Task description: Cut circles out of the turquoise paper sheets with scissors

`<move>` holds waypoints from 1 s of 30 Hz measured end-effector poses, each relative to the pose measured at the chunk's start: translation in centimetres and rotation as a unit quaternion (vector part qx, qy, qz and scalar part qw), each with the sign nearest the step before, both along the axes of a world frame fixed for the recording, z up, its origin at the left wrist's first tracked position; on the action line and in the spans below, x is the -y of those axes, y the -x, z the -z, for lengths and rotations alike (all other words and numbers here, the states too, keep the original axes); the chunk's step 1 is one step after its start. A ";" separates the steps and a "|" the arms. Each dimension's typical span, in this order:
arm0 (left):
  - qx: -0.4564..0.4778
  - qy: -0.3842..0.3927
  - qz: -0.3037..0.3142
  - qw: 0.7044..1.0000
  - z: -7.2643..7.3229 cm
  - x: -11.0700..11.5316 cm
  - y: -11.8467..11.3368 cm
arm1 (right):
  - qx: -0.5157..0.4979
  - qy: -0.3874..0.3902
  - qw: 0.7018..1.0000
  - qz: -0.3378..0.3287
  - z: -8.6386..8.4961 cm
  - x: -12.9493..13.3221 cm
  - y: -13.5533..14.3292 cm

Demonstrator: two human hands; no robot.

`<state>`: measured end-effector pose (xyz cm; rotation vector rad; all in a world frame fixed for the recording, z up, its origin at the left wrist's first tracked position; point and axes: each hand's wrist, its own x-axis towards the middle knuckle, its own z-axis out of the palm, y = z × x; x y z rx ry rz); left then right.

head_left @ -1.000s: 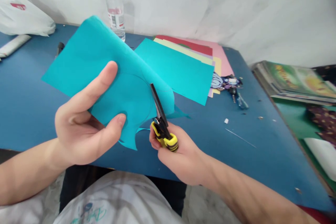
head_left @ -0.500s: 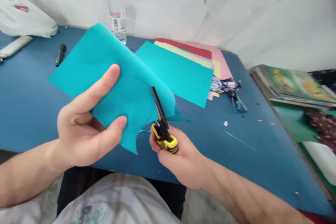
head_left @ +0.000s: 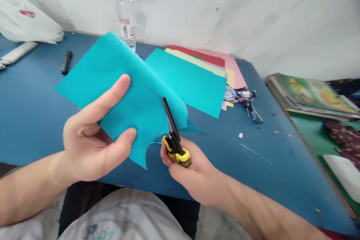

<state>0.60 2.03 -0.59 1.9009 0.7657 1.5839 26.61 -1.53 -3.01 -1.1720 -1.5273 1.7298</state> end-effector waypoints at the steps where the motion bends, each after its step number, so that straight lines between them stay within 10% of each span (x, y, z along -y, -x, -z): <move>1: 0.004 -0.022 0.013 1.000 -0.2 0.0 -0.3 | -0.002 -0.003 1.000 0.000 0.1 0.0 0.0; 12: 0.027 0.060 -0.045 0.997 -4.2 -1.3 -5.4 | 0.016 -0.012 1.000 0.003 0.2 0.2 -0.2; 30: 0.044 0.039 -0.051 0.997 -5.1 -0.8 -5.2 | 0.025 -0.028 0.999 0.000 0.0 0.0 -0.5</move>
